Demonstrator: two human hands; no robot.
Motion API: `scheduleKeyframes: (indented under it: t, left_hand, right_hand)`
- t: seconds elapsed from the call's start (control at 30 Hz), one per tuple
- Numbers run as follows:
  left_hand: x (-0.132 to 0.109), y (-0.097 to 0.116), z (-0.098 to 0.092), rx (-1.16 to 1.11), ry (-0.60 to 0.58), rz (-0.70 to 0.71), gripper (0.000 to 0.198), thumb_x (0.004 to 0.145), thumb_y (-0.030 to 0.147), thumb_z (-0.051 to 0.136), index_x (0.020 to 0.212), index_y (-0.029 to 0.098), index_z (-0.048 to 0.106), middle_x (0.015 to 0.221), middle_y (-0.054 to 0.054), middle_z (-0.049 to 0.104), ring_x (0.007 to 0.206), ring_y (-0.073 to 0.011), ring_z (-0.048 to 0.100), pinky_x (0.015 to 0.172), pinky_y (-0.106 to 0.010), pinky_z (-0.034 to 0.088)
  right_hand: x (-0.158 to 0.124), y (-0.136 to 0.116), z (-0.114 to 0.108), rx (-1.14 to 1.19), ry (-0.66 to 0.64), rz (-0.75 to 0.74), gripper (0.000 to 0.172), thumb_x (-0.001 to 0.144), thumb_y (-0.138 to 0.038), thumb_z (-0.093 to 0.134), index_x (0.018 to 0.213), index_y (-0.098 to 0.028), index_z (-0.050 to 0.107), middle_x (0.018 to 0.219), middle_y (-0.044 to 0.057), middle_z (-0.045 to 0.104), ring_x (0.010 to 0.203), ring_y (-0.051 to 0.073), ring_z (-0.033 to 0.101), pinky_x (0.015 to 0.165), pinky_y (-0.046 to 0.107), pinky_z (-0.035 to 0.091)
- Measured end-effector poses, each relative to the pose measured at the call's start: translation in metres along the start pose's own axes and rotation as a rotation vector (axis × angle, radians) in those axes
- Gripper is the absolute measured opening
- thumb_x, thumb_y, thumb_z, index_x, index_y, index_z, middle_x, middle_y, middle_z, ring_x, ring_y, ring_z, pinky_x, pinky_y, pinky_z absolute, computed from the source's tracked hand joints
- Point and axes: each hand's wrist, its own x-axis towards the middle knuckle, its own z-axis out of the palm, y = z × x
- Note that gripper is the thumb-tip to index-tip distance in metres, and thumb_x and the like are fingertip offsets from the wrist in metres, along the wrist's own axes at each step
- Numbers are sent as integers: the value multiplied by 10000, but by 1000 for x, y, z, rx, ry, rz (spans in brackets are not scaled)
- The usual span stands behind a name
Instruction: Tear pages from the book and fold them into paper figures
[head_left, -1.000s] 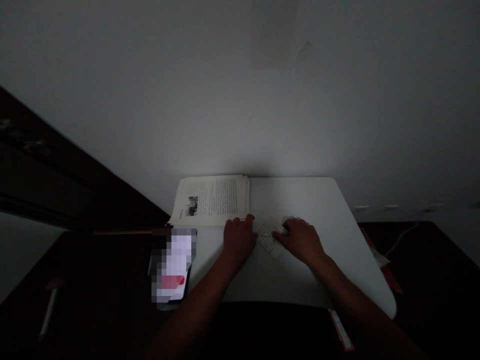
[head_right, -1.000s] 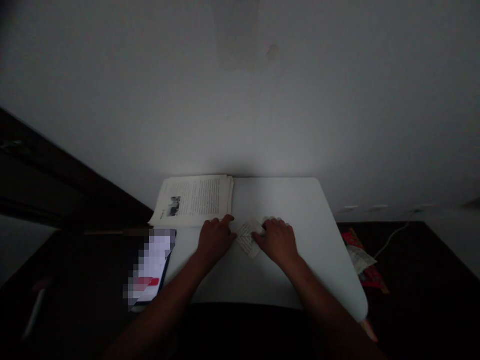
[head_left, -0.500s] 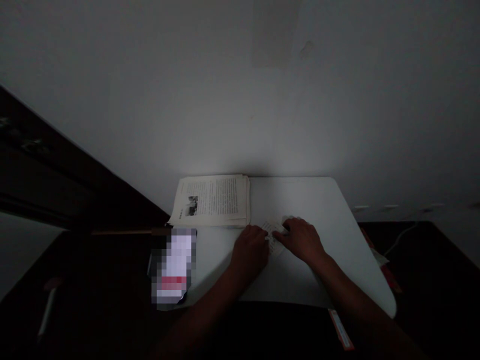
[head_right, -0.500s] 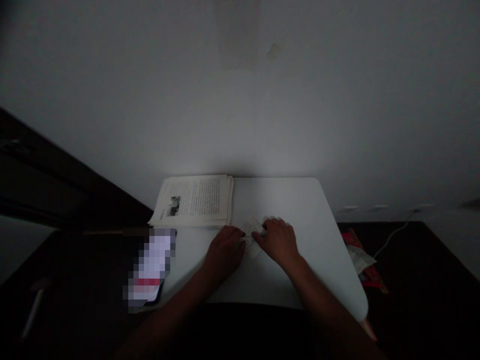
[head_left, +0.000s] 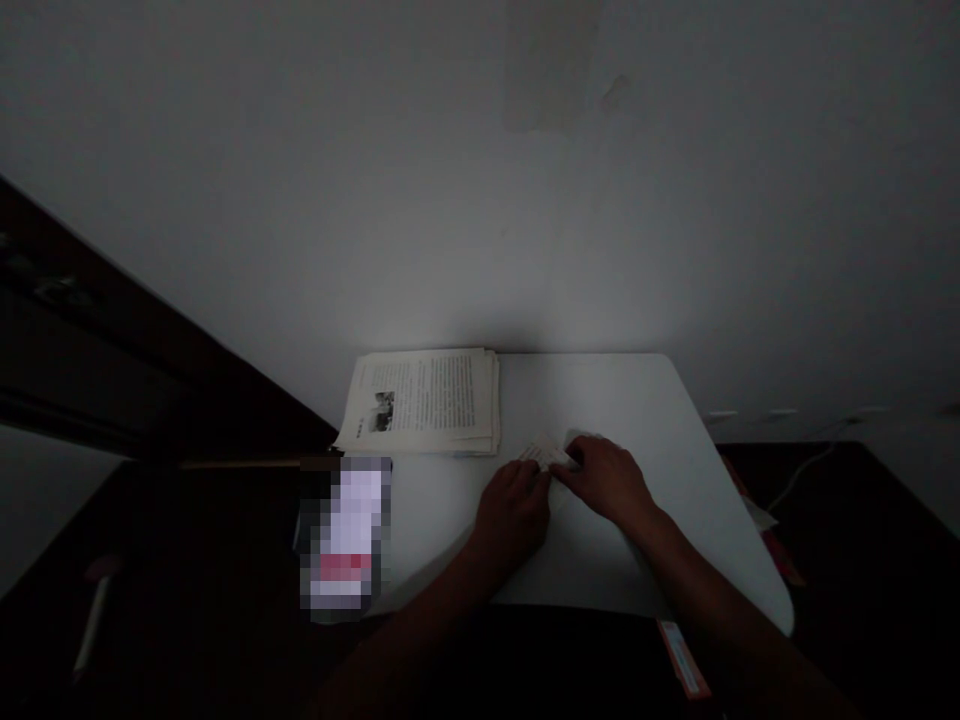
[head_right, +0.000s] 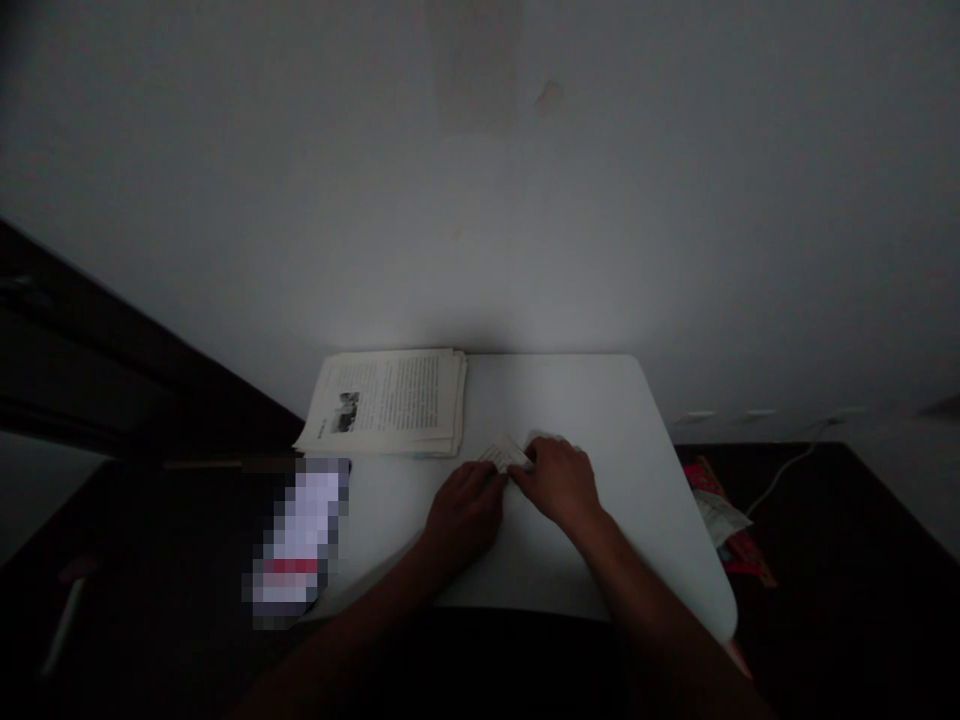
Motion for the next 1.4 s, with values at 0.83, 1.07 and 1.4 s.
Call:
scheduleKeyframes:
  t: [0.83,1.07,1.4]
  left_hand:
    - [-1,3,-2,7,-24,-23,350,838,154,439,1173,161,542,1124,-111,561,1013,-233,498,898,-382,434]
    - [-2,2,0,14,-9,-16,346,841,153,438,1169,151,549,1132,-109,564,1026,-240,494,904,-379,432]
    - [-4,1,2,-3,-14,-30,369,845,155,428,1197,173,539,1152,-108,557,1045,-241,500,919,-394,423]
  right_hand:
    - [2,10,-4,121,-60,45,192,736,-329,606,884,-208,597,809,30,676,716,181,611,617,284,386]
    - [3,14,-4,174,-71,35,183,740,-275,606,905,-198,594,825,35,687,742,177,627,664,279,418]
    - [2,20,-2,234,-70,56,208,741,-253,622,936,-192,581,773,25,695,721,172,644,679,273,442]
